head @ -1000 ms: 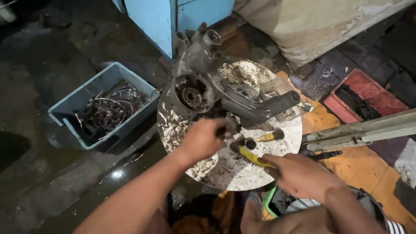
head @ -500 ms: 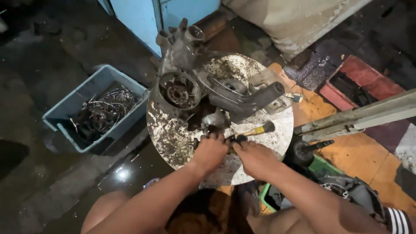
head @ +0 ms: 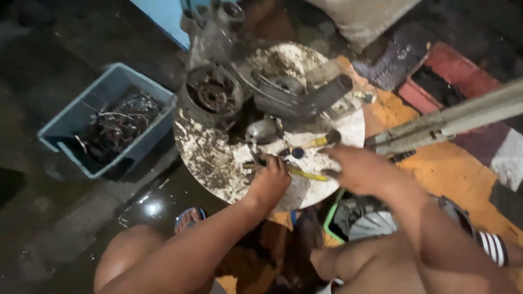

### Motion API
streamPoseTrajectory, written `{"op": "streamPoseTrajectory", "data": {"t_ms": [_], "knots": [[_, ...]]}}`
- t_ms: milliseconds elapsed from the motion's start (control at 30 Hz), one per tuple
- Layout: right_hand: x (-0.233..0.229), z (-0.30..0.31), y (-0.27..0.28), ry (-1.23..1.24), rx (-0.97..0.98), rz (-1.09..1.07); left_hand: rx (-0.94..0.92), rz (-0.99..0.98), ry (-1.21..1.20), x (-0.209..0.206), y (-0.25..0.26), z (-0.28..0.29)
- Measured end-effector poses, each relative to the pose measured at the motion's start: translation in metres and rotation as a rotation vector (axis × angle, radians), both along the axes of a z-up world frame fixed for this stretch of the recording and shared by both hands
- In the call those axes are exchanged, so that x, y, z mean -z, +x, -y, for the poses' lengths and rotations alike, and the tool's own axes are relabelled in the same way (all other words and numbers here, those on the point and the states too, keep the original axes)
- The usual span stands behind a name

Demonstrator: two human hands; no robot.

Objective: The person scrubs a metal mechanical part with a yellow brush while holding it over a white table. They then pick up a second metal part and scrub it with a different brush, rotating the part to clean different sides.

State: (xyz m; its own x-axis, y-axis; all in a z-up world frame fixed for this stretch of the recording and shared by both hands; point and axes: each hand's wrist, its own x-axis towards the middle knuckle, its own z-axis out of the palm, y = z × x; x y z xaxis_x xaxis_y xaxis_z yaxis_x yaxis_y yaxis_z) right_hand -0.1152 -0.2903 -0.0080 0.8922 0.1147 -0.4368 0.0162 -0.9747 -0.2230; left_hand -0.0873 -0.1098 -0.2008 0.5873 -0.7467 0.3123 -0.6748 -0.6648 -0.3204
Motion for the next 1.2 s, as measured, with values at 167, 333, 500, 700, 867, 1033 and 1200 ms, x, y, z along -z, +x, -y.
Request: {"op": "streamPoseTrajectory", "data": {"t_ms": [167,333,500,700,867,1033,1200], "knots": [[-0.019,0.045,-0.012,-0.064,0.084,-0.048,-0.052,0.08,0.336,-0.022,-0.008,-0.001],[-0.021,0.068,-0.041,-0.104,0.29,-0.248,0.011,0.21,0.184,-0.061,-0.022,0.017],[0.034,0.118,-0.094,0.234,0.565,-0.196,0.462,-0.457,-0.018,-0.072,-0.028,0.064],[0.114,0.159,-0.172,0.278,0.738,0.514,0.475,-1.028,-0.085,-0.04,-0.025,0.152],[0.124,0.156,-0.217,0.302,1.091,0.74,0.464,-1.19,-0.101,-0.017,-0.02,0.208],[0.129,0.159,-0.254,0.286,1.15,0.68,0.534,-1.2,-0.141,-0.012,-0.008,0.226],[0.152,0.172,-0.271,0.158,0.8,0.765,0.442,-1.451,0.094,-0.078,-0.013,0.248]]}}
